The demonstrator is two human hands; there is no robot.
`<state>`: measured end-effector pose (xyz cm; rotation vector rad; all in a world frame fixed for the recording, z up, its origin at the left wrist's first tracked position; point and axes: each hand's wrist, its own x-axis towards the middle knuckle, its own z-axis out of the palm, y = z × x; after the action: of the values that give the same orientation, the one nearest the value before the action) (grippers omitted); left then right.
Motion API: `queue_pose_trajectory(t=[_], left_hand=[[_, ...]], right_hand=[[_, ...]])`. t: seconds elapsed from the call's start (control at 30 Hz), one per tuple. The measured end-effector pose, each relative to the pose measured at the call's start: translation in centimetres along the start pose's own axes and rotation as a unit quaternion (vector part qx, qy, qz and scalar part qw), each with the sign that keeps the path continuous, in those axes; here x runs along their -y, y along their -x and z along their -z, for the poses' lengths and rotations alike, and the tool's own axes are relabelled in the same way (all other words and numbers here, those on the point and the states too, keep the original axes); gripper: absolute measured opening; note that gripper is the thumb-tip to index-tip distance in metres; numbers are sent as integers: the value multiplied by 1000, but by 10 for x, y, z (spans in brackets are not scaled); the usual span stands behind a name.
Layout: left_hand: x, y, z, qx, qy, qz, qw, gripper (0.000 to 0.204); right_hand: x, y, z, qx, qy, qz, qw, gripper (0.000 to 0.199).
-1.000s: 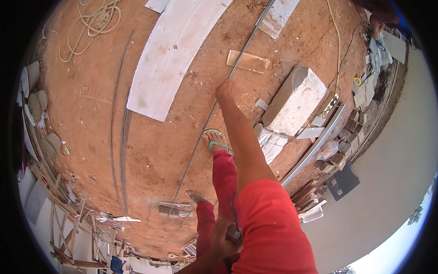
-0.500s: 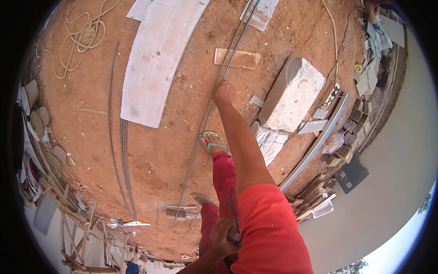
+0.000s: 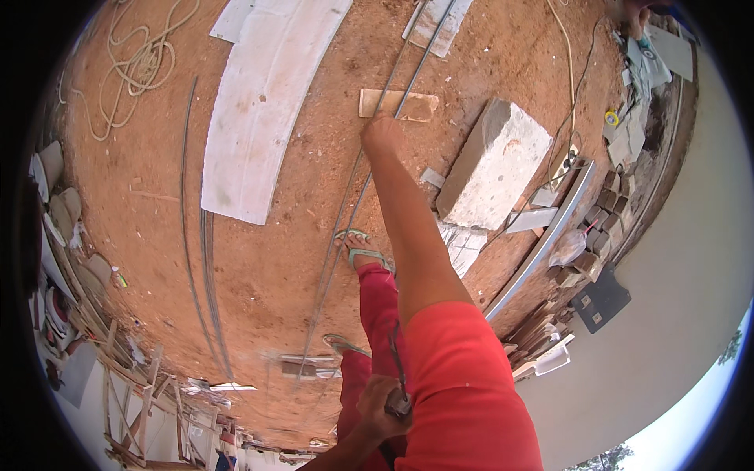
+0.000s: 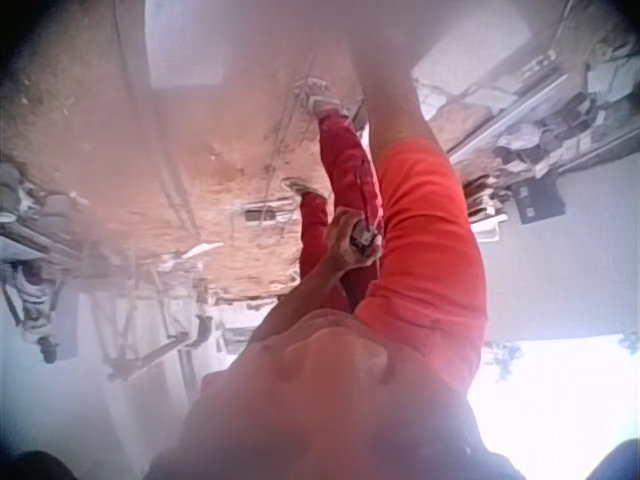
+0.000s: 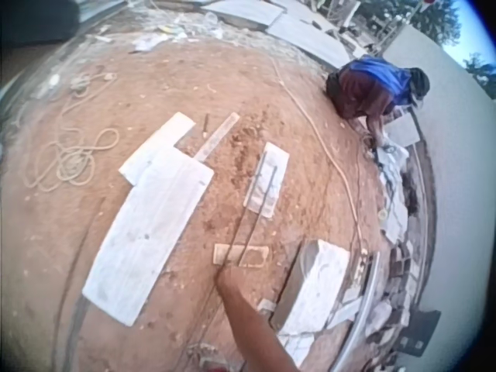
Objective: The person measures and cuts long metal rods using an angle grinder at a construction site. They repeatedly position the rods on the ground, measure them with a tape measure, and cut them to length, creating sparks during the process.
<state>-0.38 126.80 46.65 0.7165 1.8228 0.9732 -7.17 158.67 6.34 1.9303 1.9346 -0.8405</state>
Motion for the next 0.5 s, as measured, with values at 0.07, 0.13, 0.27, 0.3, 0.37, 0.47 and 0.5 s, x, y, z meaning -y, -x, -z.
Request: queue_pose_trajectory(t=[0.07, 0.13, 0.27, 0.3, 0.37, 0.47, 0.5], left_hand=[[-1, 0, -1, -3, 4, -9, 1000, 55], [-2, -1, -1, -4, 5, -13, 1000, 56], [0, 0, -4, -4, 5, -17, 1000, 56], [0, 1, -4, -5, 7, -20, 1000, 56], [-1, 0, -5, -4, 13, -11, 1000, 56], [0, 2, -5, 1, 17, -5, 1000, 56], [1, 2, -6, 3, 17, -4, 1000, 56]], right_hand=[[1, 1, -9, -17, 24, -11, 999, 33], [-4, 0, -10, -11, -17, -33, 999, 40], [-17, -5, -7, -20, -40, -46, 998, 46], [-22, -6, -6, -13, -34, -45, 998, 45], [-26, -6, -1, 4, -24, -40, 999, 44], [-24, -1, 2, 60, 1, -70, 996, 43], [-23, 2, 1, 65, -9, -79, 995, 43]])
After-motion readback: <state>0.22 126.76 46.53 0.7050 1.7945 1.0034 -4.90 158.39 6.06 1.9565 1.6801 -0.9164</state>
